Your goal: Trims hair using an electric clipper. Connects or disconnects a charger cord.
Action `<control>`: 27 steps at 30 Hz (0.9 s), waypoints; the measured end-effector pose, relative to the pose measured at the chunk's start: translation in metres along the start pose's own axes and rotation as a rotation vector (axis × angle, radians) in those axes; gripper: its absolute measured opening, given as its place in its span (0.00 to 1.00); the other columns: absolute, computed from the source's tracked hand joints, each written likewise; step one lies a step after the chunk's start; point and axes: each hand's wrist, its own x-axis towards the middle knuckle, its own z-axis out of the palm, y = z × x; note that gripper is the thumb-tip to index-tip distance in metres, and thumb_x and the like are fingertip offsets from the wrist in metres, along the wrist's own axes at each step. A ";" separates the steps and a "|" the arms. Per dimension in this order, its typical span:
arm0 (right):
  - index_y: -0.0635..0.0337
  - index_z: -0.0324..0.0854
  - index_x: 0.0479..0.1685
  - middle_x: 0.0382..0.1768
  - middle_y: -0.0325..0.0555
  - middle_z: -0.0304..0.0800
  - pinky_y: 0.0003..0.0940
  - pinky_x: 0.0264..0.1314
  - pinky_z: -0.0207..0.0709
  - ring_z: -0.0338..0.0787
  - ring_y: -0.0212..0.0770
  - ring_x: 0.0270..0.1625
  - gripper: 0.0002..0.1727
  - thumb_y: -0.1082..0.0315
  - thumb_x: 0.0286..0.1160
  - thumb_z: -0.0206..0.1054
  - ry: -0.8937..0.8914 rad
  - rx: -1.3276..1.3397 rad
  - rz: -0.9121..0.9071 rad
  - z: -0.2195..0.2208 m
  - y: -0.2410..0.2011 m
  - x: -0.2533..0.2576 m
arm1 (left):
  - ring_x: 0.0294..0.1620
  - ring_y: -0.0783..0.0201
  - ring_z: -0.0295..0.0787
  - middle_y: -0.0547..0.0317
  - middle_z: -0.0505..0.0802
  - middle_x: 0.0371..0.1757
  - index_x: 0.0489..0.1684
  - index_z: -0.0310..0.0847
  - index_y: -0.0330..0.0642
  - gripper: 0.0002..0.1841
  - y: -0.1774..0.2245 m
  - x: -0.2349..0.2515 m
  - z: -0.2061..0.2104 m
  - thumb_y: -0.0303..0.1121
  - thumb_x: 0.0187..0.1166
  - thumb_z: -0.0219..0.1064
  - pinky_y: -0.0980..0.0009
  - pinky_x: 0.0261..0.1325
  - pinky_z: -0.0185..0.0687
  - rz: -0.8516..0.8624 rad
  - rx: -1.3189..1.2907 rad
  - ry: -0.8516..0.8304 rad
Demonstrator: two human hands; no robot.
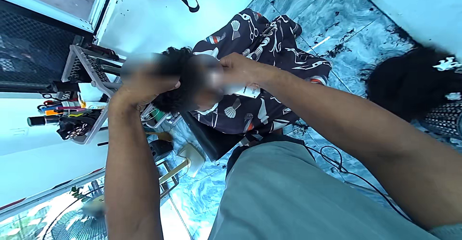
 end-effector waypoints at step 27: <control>0.63 0.85 0.42 0.34 0.51 0.88 0.53 0.43 0.83 0.88 0.47 0.37 0.22 0.56 0.60 0.84 0.037 -0.154 -0.031 0.006 0.008 0.002 | 0.51 0.62 0.90 0.51 0.89 0.52 0.57 0.72 0.42 0.26 0.000 0.002 -0.002 0.32 0.65 0.84 0.58 0.56 0.89 -0.001 0.004 -0.013</control>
